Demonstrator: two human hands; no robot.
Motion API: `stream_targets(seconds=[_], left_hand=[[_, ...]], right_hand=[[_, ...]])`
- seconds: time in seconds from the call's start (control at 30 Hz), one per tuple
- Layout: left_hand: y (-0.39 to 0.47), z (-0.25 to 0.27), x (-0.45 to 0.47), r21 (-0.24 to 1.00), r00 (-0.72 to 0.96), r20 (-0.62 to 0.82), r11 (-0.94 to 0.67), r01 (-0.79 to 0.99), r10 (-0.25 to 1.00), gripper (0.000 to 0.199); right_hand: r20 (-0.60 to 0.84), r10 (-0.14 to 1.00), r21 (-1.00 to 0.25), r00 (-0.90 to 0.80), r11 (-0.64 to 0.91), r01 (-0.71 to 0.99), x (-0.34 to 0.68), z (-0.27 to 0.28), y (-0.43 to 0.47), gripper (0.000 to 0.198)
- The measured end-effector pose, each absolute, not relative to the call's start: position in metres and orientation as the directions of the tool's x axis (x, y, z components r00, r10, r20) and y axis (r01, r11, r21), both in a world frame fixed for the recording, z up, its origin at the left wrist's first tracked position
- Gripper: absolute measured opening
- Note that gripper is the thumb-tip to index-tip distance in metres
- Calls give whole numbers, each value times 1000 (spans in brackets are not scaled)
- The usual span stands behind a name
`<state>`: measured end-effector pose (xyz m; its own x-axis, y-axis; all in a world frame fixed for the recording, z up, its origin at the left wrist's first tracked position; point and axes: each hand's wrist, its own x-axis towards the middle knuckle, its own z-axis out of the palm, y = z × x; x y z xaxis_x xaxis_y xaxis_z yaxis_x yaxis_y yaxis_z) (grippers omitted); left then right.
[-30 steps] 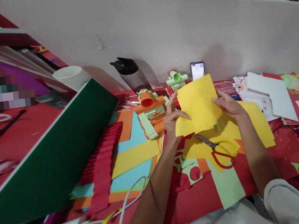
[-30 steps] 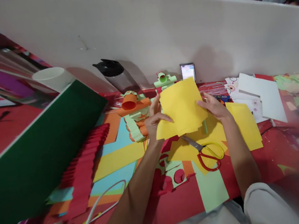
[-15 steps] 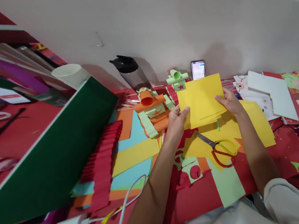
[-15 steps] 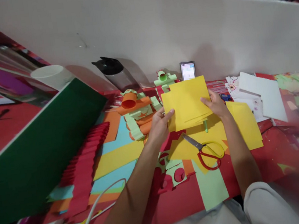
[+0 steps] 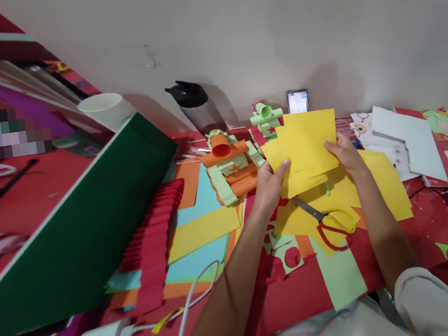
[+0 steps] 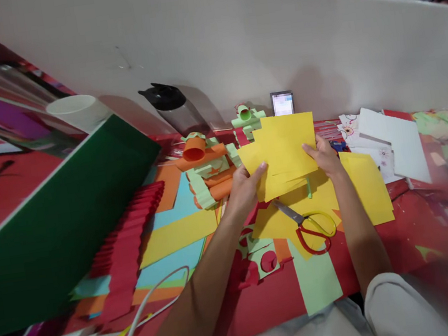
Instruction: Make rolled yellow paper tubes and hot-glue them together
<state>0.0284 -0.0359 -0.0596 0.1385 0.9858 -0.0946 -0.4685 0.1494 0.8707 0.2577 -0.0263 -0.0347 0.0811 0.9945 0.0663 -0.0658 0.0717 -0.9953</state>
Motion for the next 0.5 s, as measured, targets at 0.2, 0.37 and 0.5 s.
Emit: stream_targets(seconds=[0.2, 0.37, 0.5], left_hand=[[-30, -64, 26, 852, 111, -98, 141, -505, 989, 49], [-27, -64, 22, 795, 100, -123, 158, -585, 987, 51], [-27, -62, 19, 794, 142, -83, 152, -589, 986, 56]], right_hand=[[95, 980, -979, 177, 124, -162, 279, -34, -24, 59], [51, 962, -946, 270, 133, -296, 302, -37, -21, 53], [-45, 966, -908, 256, 67, -413, 304, -41, -18, 39]])
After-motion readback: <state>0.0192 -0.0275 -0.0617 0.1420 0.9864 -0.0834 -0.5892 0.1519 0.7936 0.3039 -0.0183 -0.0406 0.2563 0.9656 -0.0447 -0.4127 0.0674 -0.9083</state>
